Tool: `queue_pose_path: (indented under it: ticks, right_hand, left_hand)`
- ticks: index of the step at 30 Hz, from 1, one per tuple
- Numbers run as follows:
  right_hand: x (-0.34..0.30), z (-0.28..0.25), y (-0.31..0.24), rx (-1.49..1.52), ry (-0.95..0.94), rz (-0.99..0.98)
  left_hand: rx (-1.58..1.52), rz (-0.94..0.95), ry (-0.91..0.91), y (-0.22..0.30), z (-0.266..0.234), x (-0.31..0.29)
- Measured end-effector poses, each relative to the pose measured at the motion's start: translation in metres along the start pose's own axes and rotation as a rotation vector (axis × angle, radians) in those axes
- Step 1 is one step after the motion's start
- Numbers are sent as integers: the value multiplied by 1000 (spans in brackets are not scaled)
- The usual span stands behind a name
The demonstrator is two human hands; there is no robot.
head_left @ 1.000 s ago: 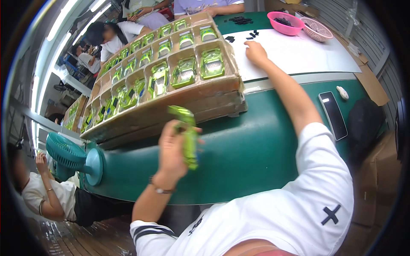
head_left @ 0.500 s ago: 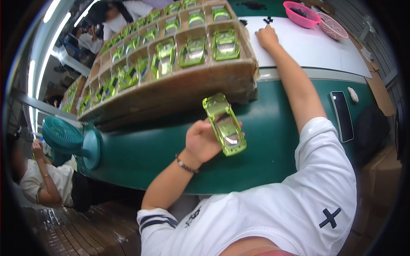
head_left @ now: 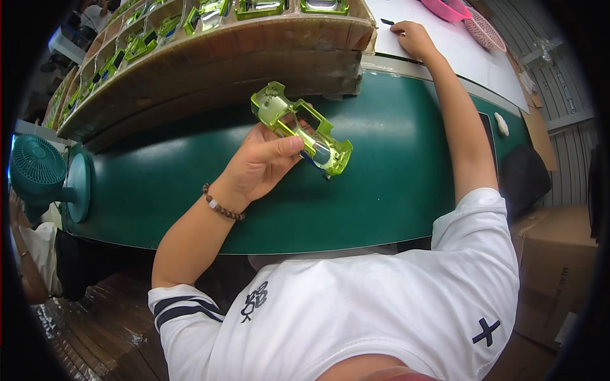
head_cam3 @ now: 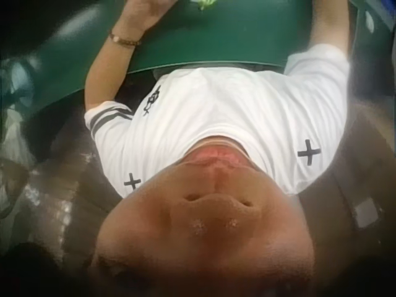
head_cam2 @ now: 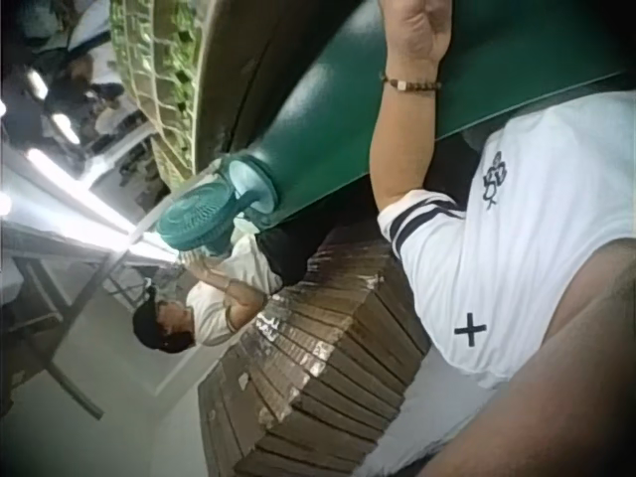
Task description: The person assembles small green toy cars by hand at a green workbench. They pick up car bodies from a cardboard tray, insert small black components into the chassis, and place the finished units back into the tray. The process is repeated for multiple units throughout the clip.
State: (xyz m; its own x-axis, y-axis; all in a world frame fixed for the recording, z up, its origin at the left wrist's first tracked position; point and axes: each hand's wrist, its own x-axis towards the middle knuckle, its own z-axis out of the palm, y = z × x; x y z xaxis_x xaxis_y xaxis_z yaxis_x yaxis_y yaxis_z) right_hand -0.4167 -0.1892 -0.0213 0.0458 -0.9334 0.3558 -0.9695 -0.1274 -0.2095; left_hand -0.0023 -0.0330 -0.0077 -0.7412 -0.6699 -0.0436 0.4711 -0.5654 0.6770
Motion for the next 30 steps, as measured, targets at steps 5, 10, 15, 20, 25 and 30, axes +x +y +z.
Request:
queue_pose_path:
  ticks: [5, 10, 15, 20, 25, 30]
  right_hand:
    - [16, 20, -8, -109, 282, 134]
    - [48, 25, -13, -116, -51, 151]
    - [34, 1, -22, -397, -117, 5]
    - [19, -29, -9, -389, -61, 82]
    - [-62, -111, -50, 994, 208, 208]
    - [-173, -111, -200, 1324, -199, 9]
  left_hand:
    - [124, 22, 18, 4, 5, 0]
    - [242, 53, 22, 4, -3, -5]
    - [346, 129, 8, 2, 9, 1]
    - [451, 186, 36, -2, 8, -2]
    - [826, 467, 23, -4, 3, -5]
    - [1282, 940, -109, -4, 0, -7]
